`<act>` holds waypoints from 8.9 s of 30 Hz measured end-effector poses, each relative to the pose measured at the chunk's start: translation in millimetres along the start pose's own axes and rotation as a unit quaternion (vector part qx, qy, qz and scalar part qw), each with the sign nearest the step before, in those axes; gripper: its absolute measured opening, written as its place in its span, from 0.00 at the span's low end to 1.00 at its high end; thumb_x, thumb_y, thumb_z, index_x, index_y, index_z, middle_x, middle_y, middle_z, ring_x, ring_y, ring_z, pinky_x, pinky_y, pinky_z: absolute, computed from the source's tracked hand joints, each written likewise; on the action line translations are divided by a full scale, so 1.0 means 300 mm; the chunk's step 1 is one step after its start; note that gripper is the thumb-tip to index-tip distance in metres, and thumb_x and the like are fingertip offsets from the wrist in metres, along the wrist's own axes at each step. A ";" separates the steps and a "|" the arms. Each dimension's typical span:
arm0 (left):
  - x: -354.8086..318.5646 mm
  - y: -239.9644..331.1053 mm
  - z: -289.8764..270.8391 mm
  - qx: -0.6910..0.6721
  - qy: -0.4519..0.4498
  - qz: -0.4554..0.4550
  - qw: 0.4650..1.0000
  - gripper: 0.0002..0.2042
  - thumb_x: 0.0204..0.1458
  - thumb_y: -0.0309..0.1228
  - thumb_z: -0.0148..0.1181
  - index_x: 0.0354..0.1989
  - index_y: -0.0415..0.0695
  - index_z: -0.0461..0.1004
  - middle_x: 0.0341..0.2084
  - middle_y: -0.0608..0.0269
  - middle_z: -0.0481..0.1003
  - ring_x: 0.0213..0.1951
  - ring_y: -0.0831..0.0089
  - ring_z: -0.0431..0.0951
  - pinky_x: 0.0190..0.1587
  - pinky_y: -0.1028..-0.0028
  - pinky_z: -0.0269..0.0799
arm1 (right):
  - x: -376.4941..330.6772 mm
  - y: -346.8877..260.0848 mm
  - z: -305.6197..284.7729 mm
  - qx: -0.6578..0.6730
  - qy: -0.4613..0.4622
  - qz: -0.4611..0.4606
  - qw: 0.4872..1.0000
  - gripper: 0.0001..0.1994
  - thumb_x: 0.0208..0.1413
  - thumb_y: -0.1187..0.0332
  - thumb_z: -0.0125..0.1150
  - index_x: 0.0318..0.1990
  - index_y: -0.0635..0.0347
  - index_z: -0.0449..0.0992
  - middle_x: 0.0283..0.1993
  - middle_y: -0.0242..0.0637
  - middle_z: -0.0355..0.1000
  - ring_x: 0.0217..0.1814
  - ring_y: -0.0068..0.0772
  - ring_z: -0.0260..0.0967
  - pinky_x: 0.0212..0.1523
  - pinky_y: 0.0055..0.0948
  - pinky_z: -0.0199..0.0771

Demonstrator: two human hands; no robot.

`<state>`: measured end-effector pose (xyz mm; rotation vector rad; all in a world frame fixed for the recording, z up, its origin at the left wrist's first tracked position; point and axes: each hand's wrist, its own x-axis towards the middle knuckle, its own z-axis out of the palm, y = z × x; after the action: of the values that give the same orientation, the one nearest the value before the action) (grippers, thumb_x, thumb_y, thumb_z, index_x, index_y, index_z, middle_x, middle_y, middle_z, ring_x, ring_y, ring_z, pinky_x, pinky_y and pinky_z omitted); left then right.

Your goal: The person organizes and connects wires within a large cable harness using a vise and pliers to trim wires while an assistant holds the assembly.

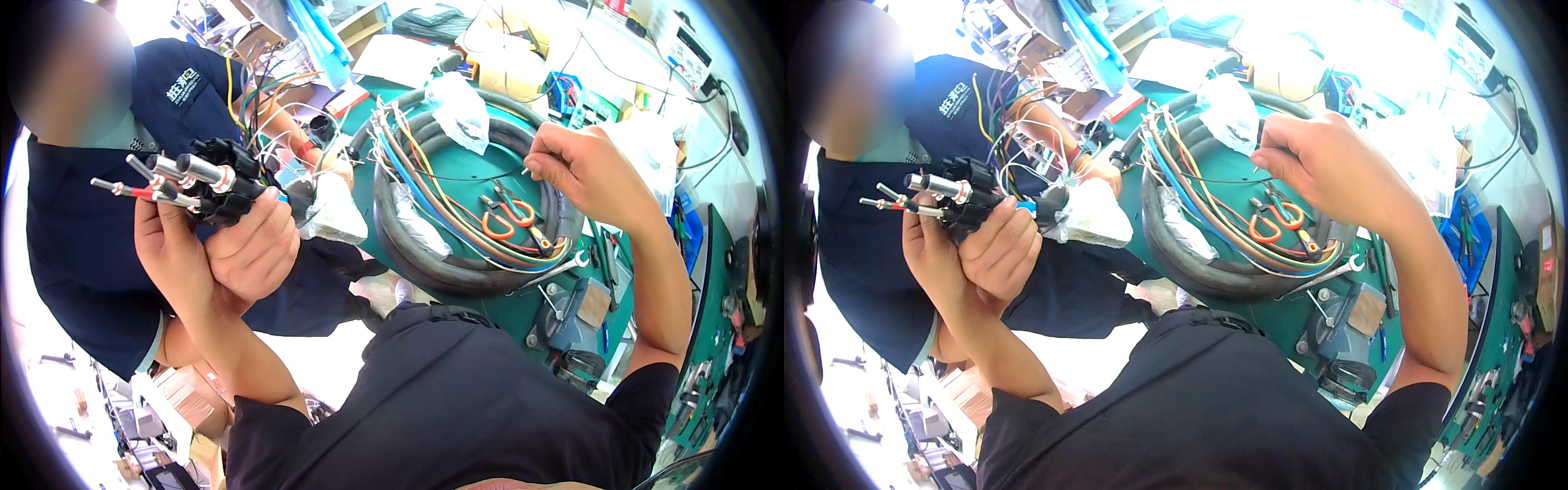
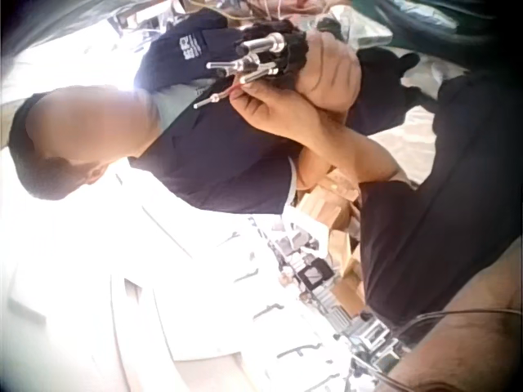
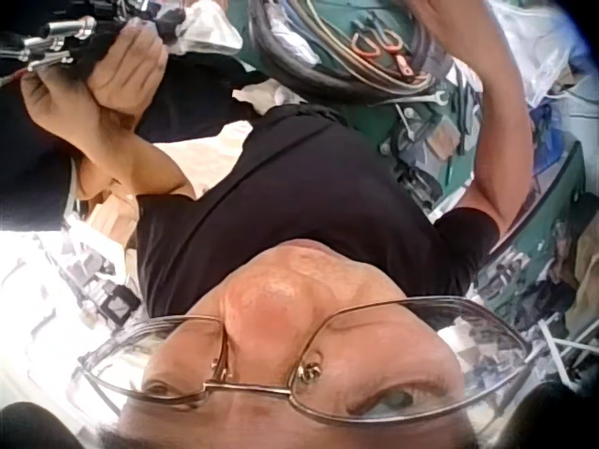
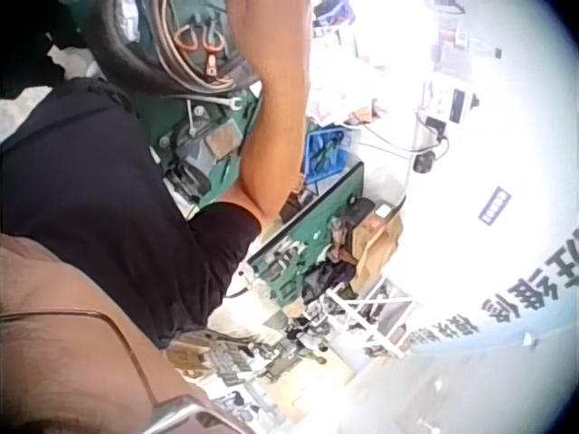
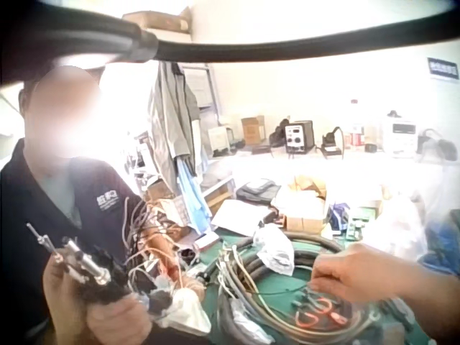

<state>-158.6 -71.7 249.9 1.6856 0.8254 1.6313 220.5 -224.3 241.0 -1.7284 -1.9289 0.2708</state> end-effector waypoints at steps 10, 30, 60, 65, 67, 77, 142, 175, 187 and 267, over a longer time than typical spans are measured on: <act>-0.050 -0.014 0.017 0.060 0.010 0.021 0.998 0.10 0.64 0.32 0.53 0.41 0.37 0.71 0.32 0.66 0.75 0.32 0.83 0.74 0.32 0.83 0.71 | -0.043 0.008 0.039 0.007 0.009 -0.023 1.000 0.05 0.57 0.71 0.58 0.33 0.63 0.71 0.24 0.42 0.72 0.25 0.40 0.70 0.27 0.31 0.66; -0.102 -0.003 0.074 -0.104 -0.095 -0.074 0.987 0.09 0.63 0.31 0.52 0.39 0.36 0.68 0.31 0.61 0.77 0.30 0.81 0.76 0.35 0.82 0.74 | -0.048 -0.279 0.187 -0.023 -0.018 -0.063 0.998 0.08 0.48 0.78 0.52 0.37 0.60 0.70 0.26 0.44 0.71 0.31 0.50 0.72 0.32 0.44 0.70; -0.311 0.196 0.313 -0.151 -0.151 -0.025 0.977 0.05 0.61 0.20 0.50 0.43 0.32 0.66 0.42 0.53 0.76 0.47 0.72 0.77 0.53 0.76 0.69 | -0.229 -0.120 0.363 0.145 0.115 0.276 0.943 0.12 0.57 0.71 0.50 0.44 0.67 0.76 0.35 0.49 0.77 0.38 0.46 0.76 0.42 0.38 0.71; -0.361 0.262 0.359 -0.082 -0.126 0.023 0.988 0.13 0.60 0.19 0.51 0.51 0.29 0.63 0.49 0.49 0.72 0.53 0.68 0.73 0.56 0.71 0.67 | -0.345 -0.071 0.296 0.119 0.107 0.298 0.941 0.12 0.60 0.72 0.50 0.47 0.68 0.75 0.33 0.42 0.78 0.36 0.30 0.75 0.40 0.29 0.72; -0.402 0.258 0.368 -0.060 -0.080 0.085 0.991 0.17 0.59 0.19 0.50 0.56 0.27 0.61 0.54 0.46 0.68 0.57 0.65 0.69 0.57 0.68 0.66 | -0.393 -0.080 0.274 0.123 0.093 0.311 0.938 0.12 0.60 0.72 0.50 0.47 0.67 0.76 0.33 0.42 0.78 0.35 0.30 0.75 0.40 0.29 0.72; -0.720 0.319 0.143 -0.037 -0.386 0.166 0.907 0.08 0.48 0.24 0.64 0.37 0.38 0.76 0.37 0.55 0.79 0.42 0.59 0.80 0.43 0.67 0.77 | -0.687 -0.168 0.270 0.127 0.190 0.333 0.915 0.12 0.59 0.71 0.53 0.47 0.67 0.75 0.32 0.45 0.77 0.36 0.34 0.76 0.38 0.30 0.72; -1.556 0.456 0.356 0.179 -0.382 -0.049 0.905 0.09 0.53 0.30 0.59 0.38 0.38 0.76 0.34 0.49 0.77 0.38 0.51 0.78 0.41 0.62 0.72 | -1.742 -0.163 0.290 0.162 0.224 0.346 0.897 0.09 0.59 0.75 0.51 0.43 0.67 0.76 0.30 0.42 0.76 0.30 0.33 0.74 0.33 0.30 0.71; -1.030 -0.518 1.259 0.236 -0.289 -0.107 0.922 0.23 0.59 0.42 0.51 0.52 0.32 0.69 0.43 0.44 0.76 0.45 0.57 0.77 0.52 0.66 0.69 | -1.914 -0.121 0.324 0.196 0.338 0.520 0.760 0.10 0.59 0.73 0.52 0.43 0.68 0.76 0.30 0.44 0.77 0.32 0.32 0.77 0.35 0.28 0.74; -1.009 0.070 1.519 0.344 -0.338 0.063 0.874 0.49 0.44 0.46 0.68 0.67 0.29 0.47 0.64 0.30 0.53 0.68 0.46 0.54 0.67 0.61 0.54 | -2.133 0.088 -0.061 0.132 0.240 0.403 0.873 0.08 0.58 0.74 0.53 0.42 0.66 0.76 0.32 0.45 0.77 0.34 0.41 0.76 0.36 0.34 0.74; -2.063 0.819 1.318 0.078 -0.362 -0.163 0.915 0.13 0.55 0.28 0.59 0.48 0.41 0.74 0.47 0.53 0.76 0.50 0.56 0.76 0.52 0.65 0.71 | -2.025 0.543 -0.250 0.250 0.090 0.166 0.950 0.10 0.60 0.73 0.52 0.45 0.69 0.75 0.32 0.41 0.76 0.34 0.30 0.76 0.37 0.27 0.75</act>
<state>218.5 -723.8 70.6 1.9343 0.7983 0.6375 423.1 -800.5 72.6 -1.6467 -1.2878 0.6401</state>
